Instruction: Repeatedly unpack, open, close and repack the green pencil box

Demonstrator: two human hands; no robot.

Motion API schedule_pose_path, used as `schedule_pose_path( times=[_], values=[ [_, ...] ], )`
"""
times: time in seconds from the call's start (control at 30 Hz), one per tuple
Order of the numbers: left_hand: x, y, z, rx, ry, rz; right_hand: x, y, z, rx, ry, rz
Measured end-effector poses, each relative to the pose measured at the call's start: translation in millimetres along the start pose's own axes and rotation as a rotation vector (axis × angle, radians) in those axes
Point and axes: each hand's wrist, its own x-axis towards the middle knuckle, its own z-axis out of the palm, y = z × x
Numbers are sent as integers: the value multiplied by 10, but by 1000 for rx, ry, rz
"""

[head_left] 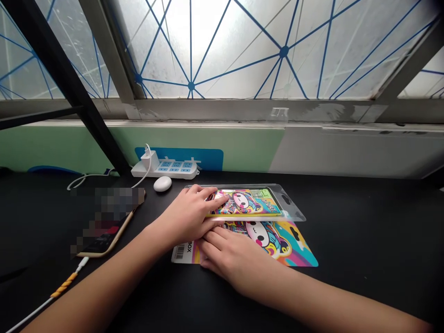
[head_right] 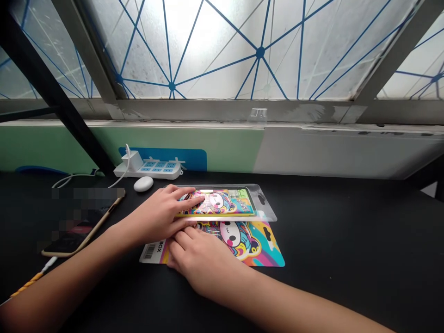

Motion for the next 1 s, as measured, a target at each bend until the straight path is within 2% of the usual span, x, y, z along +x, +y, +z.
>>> schedule_pose_path(
  times=[0.1,0.2,0.27,0.33,0.37,0.43,0.5,0.6,0.73,1.0],
  values=[
    [3,-55,23,-23,6,9,-11,-3,-13,-100,53,-107],
    [12,-84,55,-55,15,-12,-40,67,-135,-192,175,-189],
    [16,-84,76,-77,24,-26,-76,218,-285,-231,263,-125],
    [17,-77,88,-95,33,-34,-138,471,-455,-262,307,40],
    [17,-72,90,-101,35,-35,-180,626,-532,-270,298,176],
    [17,-62,89,-104,40,-46,-283,950,-647,-182,193,417],
    [17,-53,86,-102,46,-61,-385,1219,-708,-67,65,524],
    [20,-40,85,-105,61,-84,-475,1416,-751,55,-52,578],
    [23,-24,80,-129,61,-109,-458,1416,-790,76,-165,638],
    [25,-12,40,-171,63,-115,-403,1467,-701,-82,-183,638]
  ],
)
